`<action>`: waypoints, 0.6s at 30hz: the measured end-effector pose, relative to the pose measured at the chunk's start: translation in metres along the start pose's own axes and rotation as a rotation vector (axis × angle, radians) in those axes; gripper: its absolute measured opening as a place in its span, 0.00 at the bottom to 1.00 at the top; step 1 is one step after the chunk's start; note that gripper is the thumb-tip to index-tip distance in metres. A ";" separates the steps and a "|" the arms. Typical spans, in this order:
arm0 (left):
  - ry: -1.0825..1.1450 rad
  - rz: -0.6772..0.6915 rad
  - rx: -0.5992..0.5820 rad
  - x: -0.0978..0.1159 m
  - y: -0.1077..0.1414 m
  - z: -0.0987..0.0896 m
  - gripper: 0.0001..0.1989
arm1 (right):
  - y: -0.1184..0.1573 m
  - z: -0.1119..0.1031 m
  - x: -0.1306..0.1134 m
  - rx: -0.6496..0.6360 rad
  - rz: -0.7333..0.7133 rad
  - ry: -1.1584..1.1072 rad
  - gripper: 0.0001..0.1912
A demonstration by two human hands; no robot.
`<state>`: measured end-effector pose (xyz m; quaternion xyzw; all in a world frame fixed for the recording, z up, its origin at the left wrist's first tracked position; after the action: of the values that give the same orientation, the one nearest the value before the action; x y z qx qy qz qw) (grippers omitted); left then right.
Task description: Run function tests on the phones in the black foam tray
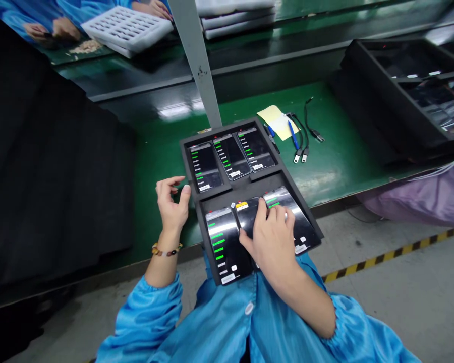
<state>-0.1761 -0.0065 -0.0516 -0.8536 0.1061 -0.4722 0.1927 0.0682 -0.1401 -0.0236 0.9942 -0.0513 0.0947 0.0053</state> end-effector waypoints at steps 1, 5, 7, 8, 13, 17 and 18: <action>-0.002 -0.001 -0.005 -0.001 0.001 0.000 0.18 | 0.000 0.000 -0.001 0.001 0.002 0.005 0.40; 0.052 -0.060 -0.013 -0.008 0.006 0.001 0.19 | 0.002 -0.005 0.000 0.051 -0.039 -0.050 0.39; 0.116 -0.149 -0.020 -0.016 0.015 0.001 0.20 | 0.004 -0.006 0.017 0.086 -0.061 -0.189 0.38; 0.149 -0.198 -0.031 -0.019 0.021 0.001 0.21 | 0.004 -0.004 0.032 0.108 -0.046 -0.295 0.37; 0.256 -0.385 -0.110 -0.013 0.057 0.015 0.29 | -0.002 0.034 0.143 0.211 0.267 -0.671 0.28; 0.242 -0.444 -0.076 -0.001 0.070 0.029 0.34 | -0.032 0.073 0.185 0.183 0.256 -0.780 0.26; 0.232 -0.441 -0.067 0.001 0.069 0.031 0.34 | -0.046 0.076 0.192 0.204 0.243 -0.770 0.26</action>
<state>-0.1493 -0.0616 -0.0954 -0.8020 -0.0458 -0.5940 0.0431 0.2750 -0.1150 -0.0622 0.9391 -0.1566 -0.2796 -0.1242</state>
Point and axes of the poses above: each hand's wrist, its own y-axis away from the middle knuckle, its own z-axis out of the palm, x = y × z, the point moved 9 cm from there along -y, towards the middle knuckle, and after that the axes turned 11 degrees about y, right-handed, at the moved point
